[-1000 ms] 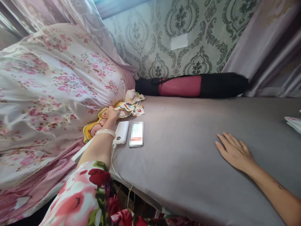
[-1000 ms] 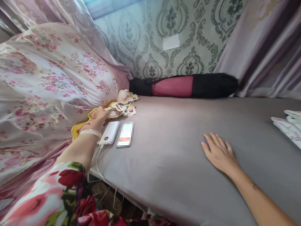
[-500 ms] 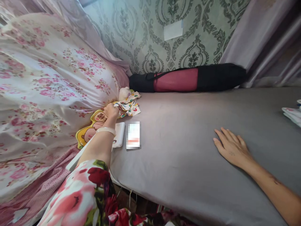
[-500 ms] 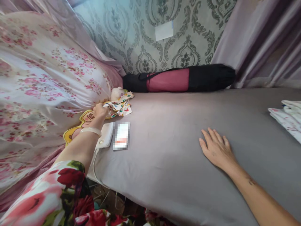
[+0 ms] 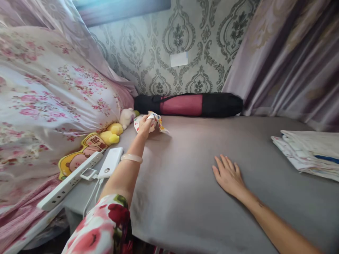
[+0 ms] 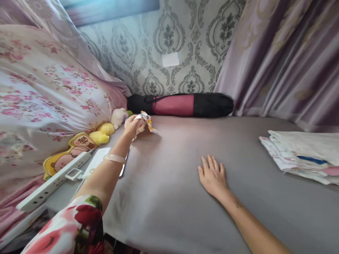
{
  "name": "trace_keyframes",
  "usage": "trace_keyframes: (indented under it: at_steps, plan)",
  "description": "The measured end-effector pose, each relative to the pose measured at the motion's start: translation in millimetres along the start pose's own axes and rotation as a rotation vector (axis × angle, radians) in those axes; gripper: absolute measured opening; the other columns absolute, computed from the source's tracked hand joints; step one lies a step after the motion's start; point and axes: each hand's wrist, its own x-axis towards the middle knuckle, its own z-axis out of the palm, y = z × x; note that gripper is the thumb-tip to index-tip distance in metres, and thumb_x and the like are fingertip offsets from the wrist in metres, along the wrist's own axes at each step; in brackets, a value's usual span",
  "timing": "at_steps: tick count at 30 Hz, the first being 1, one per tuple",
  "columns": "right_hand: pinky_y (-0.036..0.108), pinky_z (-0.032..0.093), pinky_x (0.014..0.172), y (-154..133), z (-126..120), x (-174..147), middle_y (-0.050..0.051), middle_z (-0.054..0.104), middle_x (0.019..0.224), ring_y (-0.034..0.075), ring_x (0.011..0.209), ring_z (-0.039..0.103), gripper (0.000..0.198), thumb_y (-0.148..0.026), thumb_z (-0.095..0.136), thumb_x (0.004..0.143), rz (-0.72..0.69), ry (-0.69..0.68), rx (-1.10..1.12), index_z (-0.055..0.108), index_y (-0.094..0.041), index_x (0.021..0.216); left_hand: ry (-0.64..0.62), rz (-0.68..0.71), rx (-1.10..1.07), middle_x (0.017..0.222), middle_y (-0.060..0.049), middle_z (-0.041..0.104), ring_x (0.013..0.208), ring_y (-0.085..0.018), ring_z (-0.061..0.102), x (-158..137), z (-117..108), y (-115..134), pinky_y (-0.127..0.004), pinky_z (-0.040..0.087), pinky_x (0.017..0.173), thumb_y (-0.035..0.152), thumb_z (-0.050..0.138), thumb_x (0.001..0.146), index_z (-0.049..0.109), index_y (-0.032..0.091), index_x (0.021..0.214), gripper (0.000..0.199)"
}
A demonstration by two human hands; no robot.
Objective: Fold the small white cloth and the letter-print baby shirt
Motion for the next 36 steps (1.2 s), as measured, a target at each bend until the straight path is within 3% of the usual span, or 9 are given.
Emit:
trace_keyframes:
  at_steps: [3, 7, 13, 17, 23, 26, 29, 32, 36]
  plan:
    - [0.055, 0.037, 0.108, 1, -11, 13, 0.018, 0.050, 0.145, 0.035, 0.134, 0.044, 0.051, -0.038, 0.036, 0.094, -0.031, -0.012, 0.107, 0.056, -0.016, 0.136, -0.043, -0.054, -0.188, 0.072, -0.001, 0.065, 0.067, -0.015, 0.062, -25, 33, 13, -0.024, 0.049, 0.060, 0.039, 0.056, 0.079, 0.063, 0.016, 0.091, 0.027]
    - [0.045, 0.043, 0.106, -16, -35, 47, 0.015, 0.062, 0.130, 0.028, 0.122, 0.057, 0.045, -0.037, 0.039, 0.094, -0.131, 0.075, 0.491, 0.058, -0.018, 0.130, -0.166, -0.105, -0.376, 0.077, -0.001, 0.066, 0.070, -0.016, 0.064, -64, 75, 32, -0.025, 0.051, 0.063, 0.038, 0.060, 0.076, 0.061, 0.018, 0.089, 0.024]
    - [0.043, 0.044, 0.103, -45, -49, 89, 0.014, 0.064, 0.126, 0.028, 0.120, 0.058, 0.041, -0.039, 0.054, 0.085, -0.057, 0.270, 0.806, 0.061, -0.019, 0.121, -0.329, -0.095, -0.345, 0.083, -0.002, 0.068, 0.079, -0.019, 0.066, -117, 119, 57, -0.028, 0.053, 0.068, 0.044, 0.056, 0.079, 0.062, 0.020, 0.093, 0.028]
    - [0.037, 0.051, 0.084, -16, -51, 107, 0.010, 0.073, 0.093, 0.024, 0.090, 0.067, 0.029, -0.040, 0.047, 0.086, 0.066, 0.249, 0.938, 0.067, -0.019, 0.090, -0.407, -0.107, -0.355, 0.083, -0.003, 0.069, 0.076, -0.018, 0.066, -131, 129, 61, -0.026, 0.052, 0.066, 0.034, 0.057, 0.078, 0.065, 0.019, 0.093, 0.022]
    - [0.028, 0.051, 0.063, 55, -108, 103, 0.007, 0.073, 0.087, 0.020, 0.073, 0.066, 0.043, -0.052, 0.068, 0.070, 0.076, 0.199, 1.261, 0.066, -0.017, 0.095, -0.668, -0.060, -0.446, 0.078, 0.003, 0.067, 0.056, -0.009, 0.056, -134, 125, 69, -0.020, 0.042, 0.053, 0.018, 0.060, 0.058, 0.063, 0.021, 0.093, 0.034]
    - [0.027, 0.050, 0.056, 77, -150, 78, 0.004, 0.073, 0.082, 0.018, 0.065, 0.065, 0.051, -0.057, 0.076, 0.065, 0.066, -0.023, 1.276, 0.067, -0.020, 0.098, -0.856, -0.059, -0.483, 0.082, 0.001, 0.070, 0.057, -0.009, 0.058, -135, 121, 80, -0.020, 0.042, 0.052, 0.018, 0.063, 0.057, 0.065, 0.020, 0.092, 0.035]
    - [0.027, 0.052, 0.055, 98, -167, 60, 0.005, 0.073, 0.079, 0.019, 0.063, 0.065, 0.052, -0.061, 0.080, 0.062, 0.044, -0.302, 1.215, 0.071, -0.020, 0.093, -0.977, -0.055, -0.527, 0.082, -0.002, 0.072, 0.065, -0.013, 0.064, -135, 120, 87, -0.023, 0.048, 0.060, 0.021, 0.072, 0.056, 0.069, 0.018, 0.086, 0.030]
    - [0.024, 0.049, 0.050, 120, -152, 61, 0.003, 0.073, 0.074, 0.016, 0.059, 0.063, 0.048, -0.062, 0.075, 0.067, 0.048, -0.407, 1.092, 0.074, -0.020, 0.089, -0.989, -0.090, -0.485, 0.081, -0.003, 0.073, 0.069, -0.016, 0.066, -134, 126, 82, -0.026, 0.052, 0.065, 0.023, 0.079, 0.055, 0.072, 0.017, 0.078, 0.025]
    - [0.024, 0.044, 0.047, 131, -119, 79, 0.000, 0.068, 0.061, 0.015, 0.054, 0.059, 0.032, -0.052, 0.067, 0.075, 0.008, -0.302, 0.766, 0.075, -0.021, 0.072, -0.983, -0.198, -0.406, 0.081, -0.004, 0.074, 0.070, -0.016, 0.066, -133, 138, 65, -0.027, 0.052, 0.066, 0.028, 0.081, 0.059, 0.075, 0.018, 0.079, 0.023]
